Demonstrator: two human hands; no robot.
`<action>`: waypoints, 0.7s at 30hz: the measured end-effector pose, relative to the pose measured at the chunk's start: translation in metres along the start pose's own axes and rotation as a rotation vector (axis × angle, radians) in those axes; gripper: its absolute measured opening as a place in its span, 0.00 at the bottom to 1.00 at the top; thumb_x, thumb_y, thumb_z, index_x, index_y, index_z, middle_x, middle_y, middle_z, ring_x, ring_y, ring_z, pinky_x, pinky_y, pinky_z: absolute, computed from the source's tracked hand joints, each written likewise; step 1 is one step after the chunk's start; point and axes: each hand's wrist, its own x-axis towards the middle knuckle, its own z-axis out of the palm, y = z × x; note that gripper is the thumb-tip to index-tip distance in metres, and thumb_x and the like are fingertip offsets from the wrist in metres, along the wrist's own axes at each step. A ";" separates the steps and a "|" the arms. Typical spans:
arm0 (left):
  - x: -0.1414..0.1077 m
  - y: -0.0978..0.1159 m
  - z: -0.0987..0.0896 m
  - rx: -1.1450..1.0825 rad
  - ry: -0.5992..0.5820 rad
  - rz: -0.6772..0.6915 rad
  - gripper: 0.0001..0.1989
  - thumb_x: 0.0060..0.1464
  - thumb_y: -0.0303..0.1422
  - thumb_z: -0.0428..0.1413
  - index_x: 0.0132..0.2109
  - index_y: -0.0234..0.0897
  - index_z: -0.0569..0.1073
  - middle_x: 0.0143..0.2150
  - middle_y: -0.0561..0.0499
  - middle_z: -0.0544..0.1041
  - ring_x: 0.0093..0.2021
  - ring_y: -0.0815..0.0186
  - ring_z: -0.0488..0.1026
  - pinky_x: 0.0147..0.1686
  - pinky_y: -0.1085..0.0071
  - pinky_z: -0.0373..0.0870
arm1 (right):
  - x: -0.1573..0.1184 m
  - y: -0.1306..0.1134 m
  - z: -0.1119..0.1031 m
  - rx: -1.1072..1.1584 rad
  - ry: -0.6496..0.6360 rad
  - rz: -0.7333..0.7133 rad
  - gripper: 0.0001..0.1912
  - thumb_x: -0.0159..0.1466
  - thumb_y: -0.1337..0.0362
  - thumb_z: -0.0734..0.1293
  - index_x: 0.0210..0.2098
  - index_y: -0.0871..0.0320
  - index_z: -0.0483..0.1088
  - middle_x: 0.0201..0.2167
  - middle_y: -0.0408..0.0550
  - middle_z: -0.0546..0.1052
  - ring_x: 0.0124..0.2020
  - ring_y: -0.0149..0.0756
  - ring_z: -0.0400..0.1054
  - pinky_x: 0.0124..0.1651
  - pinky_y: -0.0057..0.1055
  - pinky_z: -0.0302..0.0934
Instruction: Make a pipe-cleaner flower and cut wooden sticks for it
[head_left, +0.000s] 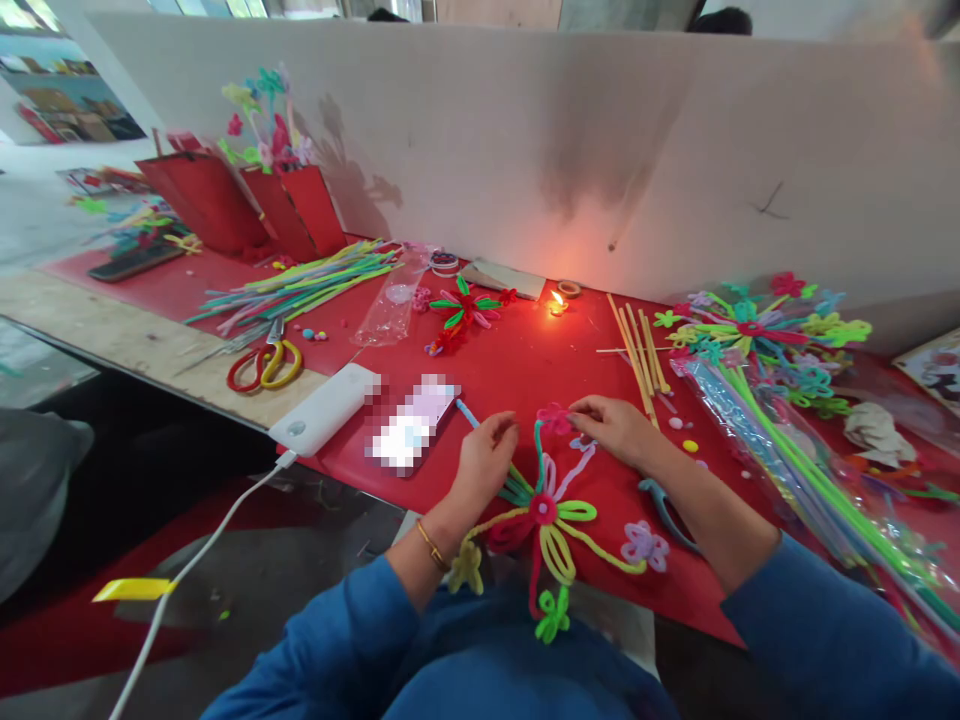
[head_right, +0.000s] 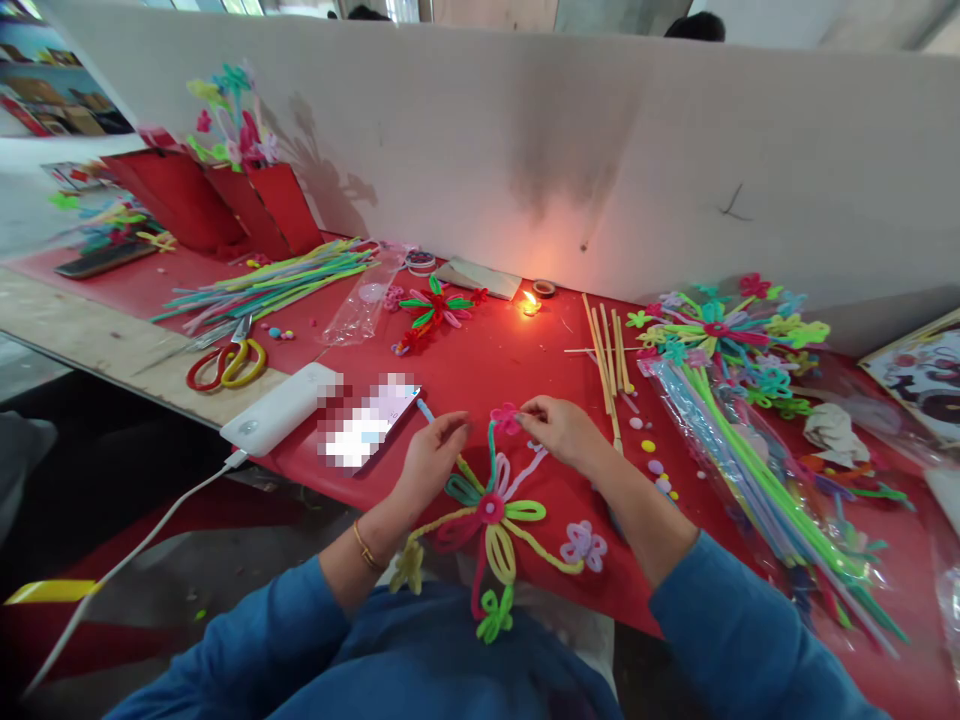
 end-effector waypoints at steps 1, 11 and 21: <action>0.000 -0.001 -0.007 0.094 -0.006 0.058 0.14 0.51 0.29 0.47 0.44 0.32 0.71 0.40 0.44 0.76 0.39 0.65 0.72 0.39 0.69 0.68 | -0.002 0.006 -0.006 -0.006 0.025 0.006 0.14 0.55 0.55 0.60 0.34 0.58 0.67 0.29 0.47 0.76 0.25 0.32 0.69 0.27 0.27 0.60; 0.010 -0.013 -0.044 0.899 -0.507 0.601 0.16 0.49 0.22 0.46 0.41 0.38 0.73 0.44 0.47 0.74 0.52 0.58 0.63 0.49 0.57 0.59 | -0.023 0.052 -0.003 0.047 -0.008 0.305 0.23 0.55 0.45 0.57 0.20 0.58 0.65 0.16 0.46 0.72 0.18 0.33 0.66 0.21 0.27 0.56; -0.004 0.024 -0.018 0.340 -0.327 0.297 0.12 0.52 0.30 0.47 0.39 0.34 0.73 0.35 0.47 0.75 0.34 0.66 0.70 0.34 0.72 0.66 | -0.022 0.028 0.006 0.559 -0.013 0.186 0.11 0.50 0.57 0.66 0.27 0.58 0.66 0.18 0.36 0.65 0.17 0.22 0.56 0.20 0.22 0.49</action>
